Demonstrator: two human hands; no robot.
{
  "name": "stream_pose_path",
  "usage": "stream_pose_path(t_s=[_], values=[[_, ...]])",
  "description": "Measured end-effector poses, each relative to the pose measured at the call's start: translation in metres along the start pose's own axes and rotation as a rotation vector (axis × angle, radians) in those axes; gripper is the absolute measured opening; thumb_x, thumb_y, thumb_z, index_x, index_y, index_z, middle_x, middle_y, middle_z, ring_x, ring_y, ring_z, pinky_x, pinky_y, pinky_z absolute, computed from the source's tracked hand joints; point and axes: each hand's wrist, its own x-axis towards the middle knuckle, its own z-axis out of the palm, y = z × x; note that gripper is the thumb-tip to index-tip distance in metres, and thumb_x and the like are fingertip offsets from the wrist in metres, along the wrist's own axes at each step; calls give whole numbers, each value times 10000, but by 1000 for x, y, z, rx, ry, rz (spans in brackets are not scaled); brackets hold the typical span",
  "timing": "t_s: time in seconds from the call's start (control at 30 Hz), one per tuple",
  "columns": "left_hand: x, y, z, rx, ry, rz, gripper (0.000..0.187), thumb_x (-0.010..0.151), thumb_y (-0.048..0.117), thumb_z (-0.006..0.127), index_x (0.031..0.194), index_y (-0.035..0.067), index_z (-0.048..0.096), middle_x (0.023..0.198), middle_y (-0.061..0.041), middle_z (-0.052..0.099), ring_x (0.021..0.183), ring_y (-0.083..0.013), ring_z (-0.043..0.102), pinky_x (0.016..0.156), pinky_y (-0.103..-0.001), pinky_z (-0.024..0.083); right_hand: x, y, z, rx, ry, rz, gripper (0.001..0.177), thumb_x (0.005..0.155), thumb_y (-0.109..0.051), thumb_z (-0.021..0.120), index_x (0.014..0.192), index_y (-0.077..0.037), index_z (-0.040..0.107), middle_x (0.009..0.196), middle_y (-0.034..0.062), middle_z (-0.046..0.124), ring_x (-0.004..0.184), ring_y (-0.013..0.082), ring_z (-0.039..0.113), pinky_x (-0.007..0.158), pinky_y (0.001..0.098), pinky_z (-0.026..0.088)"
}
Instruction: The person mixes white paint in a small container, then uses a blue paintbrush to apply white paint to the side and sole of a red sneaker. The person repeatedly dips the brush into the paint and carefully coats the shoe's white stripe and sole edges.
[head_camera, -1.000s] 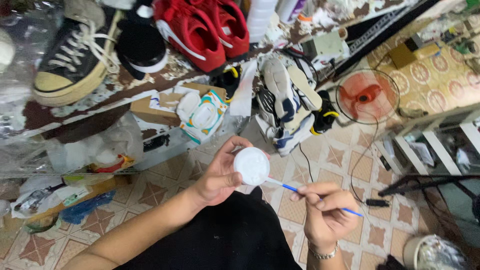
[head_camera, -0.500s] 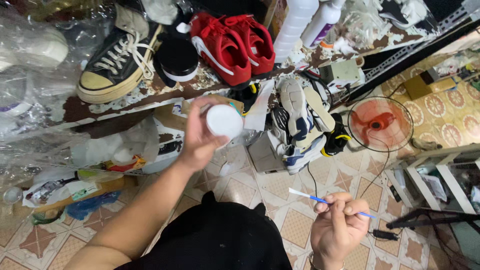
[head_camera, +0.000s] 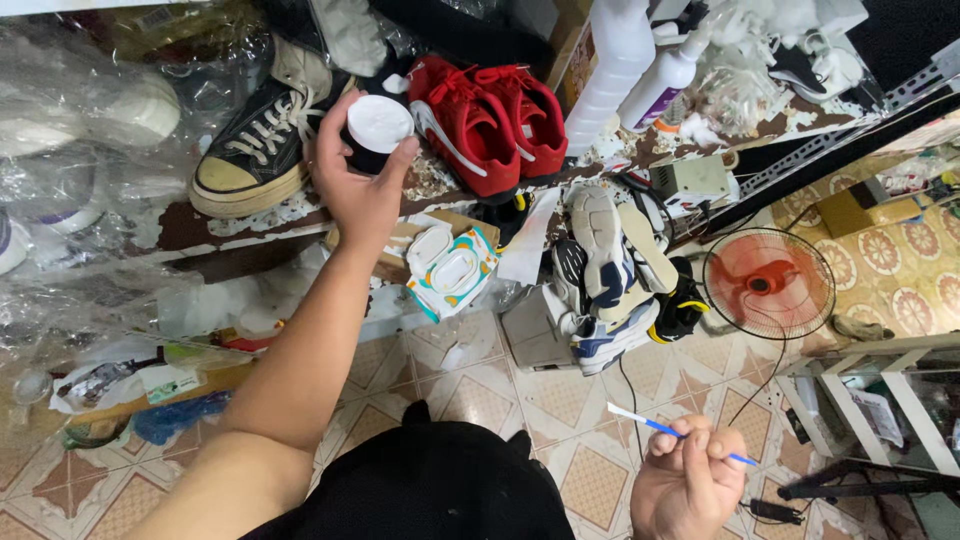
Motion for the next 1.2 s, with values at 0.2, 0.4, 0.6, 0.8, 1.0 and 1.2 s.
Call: stream_pose_path(t_s=[0.2, 0.4, 0.6, 0.8, 1.0, 1.2], values=[[-2, -3, 10, 15, 94, -39, 690, 855, 163, 951, 1433, 95, 579, 1348, -91, 628, 1205, -251, 507, 1066, -384, 453, 1, -2, -12, 7, -3, -19, 229, 1143, 45, 497, 961, -93, 509, 1050, 176, 646, 897, 202, 641, 829, 296, 563], [-7, -6, 6, 156, 117, 33, 682, 887, 147, 948, 1452, 90, 571, 1321, -110, 641, 1275, -320, 479, 1129, -439, 403, 4, -3, -17, 36, 58, 18, 231, 1130, 59, 487, 954, -90, 501, 1057, 181, 633, 978, 184, 644, 845, 293, 559], [-8, -10, 4, 259, 59, 57, 859, 869, 188, 961, 1540, 43, 446, 1472, -154, 605, 1369, -343, 456, 1192, -493, 337, 7, -3, -11, 5, 19, 9, 227, 1150, 29, 488, 959, -93, 504, 1046, 167, 635, 897, 205, 629, 819, 291, 551], [-27, 30, -24, -128, -75, 23, 905, 1022, 488, 752, 1676, 87, 272, 1659, -141, 358, 1472, -305, 382, 1258, -423, 294, 8, -5, -15, 15, 27, 8, 234, 1147, 37, 510, 953, -94, 500, 1038, 174, 641, 891, 206, 624, 821, 291, 545], [-28, 95, -52, -1368, -378, -517, 1080, 941, 827, 370, 1710, 84, 216, 1655, -158, 345, 1276, -242, 462, 1132, -386, 339, 10, -3, -26, -5, 57, 2, 214, 1139, 33, 526, 976, -105, 510, 1043, 166, 646, 858, 197, 617, 823, 293, 545], [-32, 104, -56, -1289, -474, -647, 1007, 969, 766, 418, 1703, 99, 238, 1663, -193, 432, 1271, -261, 525, 1140, -419, 397, 7, -11, -11, -16, 106, 24, 211, 1155, 2, 531, 977, -104, 496, 1024, 137, 629, 894, 195, 616, 825, 268, 527]])
